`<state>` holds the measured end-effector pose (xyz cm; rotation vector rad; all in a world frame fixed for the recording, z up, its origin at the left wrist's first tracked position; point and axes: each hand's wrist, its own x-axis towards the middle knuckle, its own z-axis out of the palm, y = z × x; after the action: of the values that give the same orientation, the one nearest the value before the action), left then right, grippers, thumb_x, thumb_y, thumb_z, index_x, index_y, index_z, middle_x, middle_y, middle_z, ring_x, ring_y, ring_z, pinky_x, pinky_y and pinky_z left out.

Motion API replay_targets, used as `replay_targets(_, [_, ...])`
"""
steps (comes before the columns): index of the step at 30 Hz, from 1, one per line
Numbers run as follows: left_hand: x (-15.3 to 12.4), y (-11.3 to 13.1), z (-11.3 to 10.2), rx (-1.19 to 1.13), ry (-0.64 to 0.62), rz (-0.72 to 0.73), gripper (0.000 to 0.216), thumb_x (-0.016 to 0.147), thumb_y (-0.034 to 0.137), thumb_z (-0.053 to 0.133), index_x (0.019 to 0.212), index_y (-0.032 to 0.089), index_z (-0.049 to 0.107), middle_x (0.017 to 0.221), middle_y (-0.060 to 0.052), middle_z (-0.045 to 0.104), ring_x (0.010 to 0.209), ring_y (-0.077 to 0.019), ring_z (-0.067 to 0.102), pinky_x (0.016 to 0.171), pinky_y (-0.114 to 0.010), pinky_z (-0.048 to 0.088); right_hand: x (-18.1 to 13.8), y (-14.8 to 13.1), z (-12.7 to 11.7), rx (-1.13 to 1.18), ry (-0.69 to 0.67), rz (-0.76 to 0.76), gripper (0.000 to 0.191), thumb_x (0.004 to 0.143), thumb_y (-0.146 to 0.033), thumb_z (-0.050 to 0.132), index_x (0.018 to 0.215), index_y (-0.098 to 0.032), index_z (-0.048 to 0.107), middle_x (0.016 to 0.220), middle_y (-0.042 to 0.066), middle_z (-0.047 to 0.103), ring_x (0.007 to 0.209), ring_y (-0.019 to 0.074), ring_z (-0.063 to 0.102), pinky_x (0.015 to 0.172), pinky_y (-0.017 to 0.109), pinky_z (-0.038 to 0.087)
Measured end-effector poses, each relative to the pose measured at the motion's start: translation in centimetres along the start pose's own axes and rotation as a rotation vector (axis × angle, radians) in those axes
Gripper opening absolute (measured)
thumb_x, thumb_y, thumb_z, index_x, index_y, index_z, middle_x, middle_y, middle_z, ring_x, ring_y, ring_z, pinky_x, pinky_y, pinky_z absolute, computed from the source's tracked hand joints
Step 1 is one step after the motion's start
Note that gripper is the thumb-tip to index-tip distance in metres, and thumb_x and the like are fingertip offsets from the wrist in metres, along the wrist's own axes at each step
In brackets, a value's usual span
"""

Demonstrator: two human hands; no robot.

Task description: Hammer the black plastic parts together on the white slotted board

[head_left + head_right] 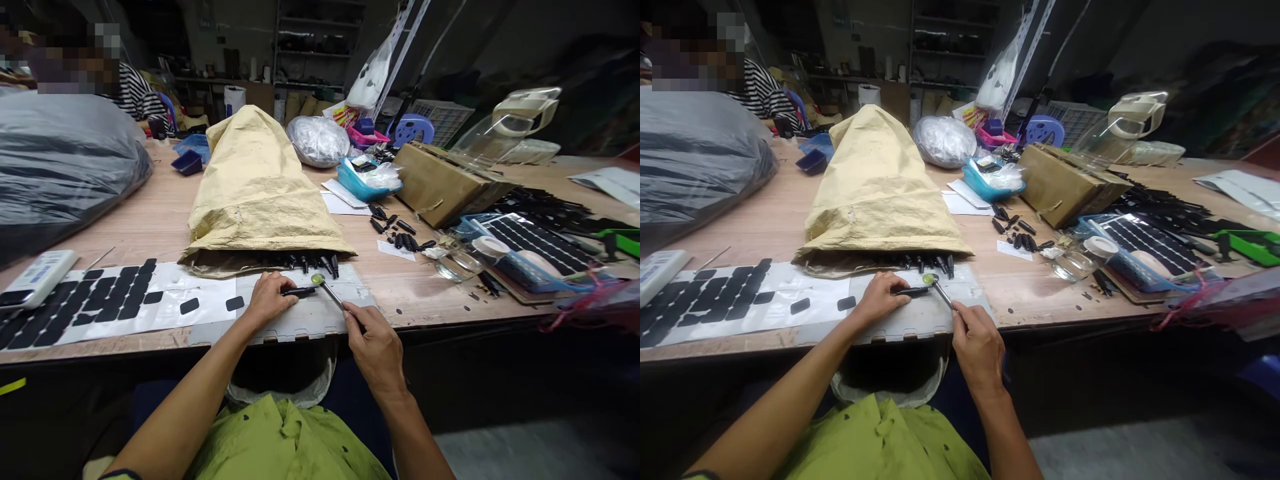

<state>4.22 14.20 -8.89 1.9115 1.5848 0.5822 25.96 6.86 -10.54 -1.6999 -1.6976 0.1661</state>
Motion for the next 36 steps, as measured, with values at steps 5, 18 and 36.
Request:
replay_targets(5, [-0.3, -0.4, -0.1, 0.007, -0.04, 0.051, 0.019, 0.074, 0.027, 0.073, 0.093, 0.025, 0.074, 0.089, -0.002, 0.06, 0.094, -0.0228, 0.049, 0.084, -0.035, 0.041, 0.3, 1.3, 1.0, -0.201, 0.087, -0.07, 0.028, 0.091, -0.03, 0.05, 0.102, -0.021, 0.075, 0.084, 0.006, 0.065, 0.082, 0.0207, 0.057, 0.076, 0.031, 0.043])
replay_targets(18, [-5.3, -0.3, -1.6, 0.009, -0.245, 0.183, 0.021, 0.067, 0.02, 0.08, 0.086, 0.028, 0.076, 0.14, -0.003, 0.045, 0.133, -0.033, 0.034, 0.112, -0.052, 0.03, 0.2, 1.4, 1.2, -0.26, 0.097, -0.108, 0.026, 0.092, -0.028, 0.05, 0.102, -0.022, 0.074, 0.085, 0.004, 0.064, 0.081, 0.0199, 0.054, 0.078, 0.031, 0.04])
replay_targets(36, [-8.4, -0.5, -0.2, 0.151, -0.235, 0.212, 0.014, 0.07, 0.026, 0.079, 0.083, 0.028, 0.075, 0.157, 0.0, 0.029, 0.145, -0.0378, 0.018, 0.115, -0.059, 0.021, 0.4, 2.4, 0.5, 0.091, 0.07, -0.067, 0.026, 0.091, -0.034, 0.054, 0.101, -0.022, 0.074, 0.089, 0.005, 0.068, 0.086, 0.0192, 0.062, 0.082, 0.033, 0.049])
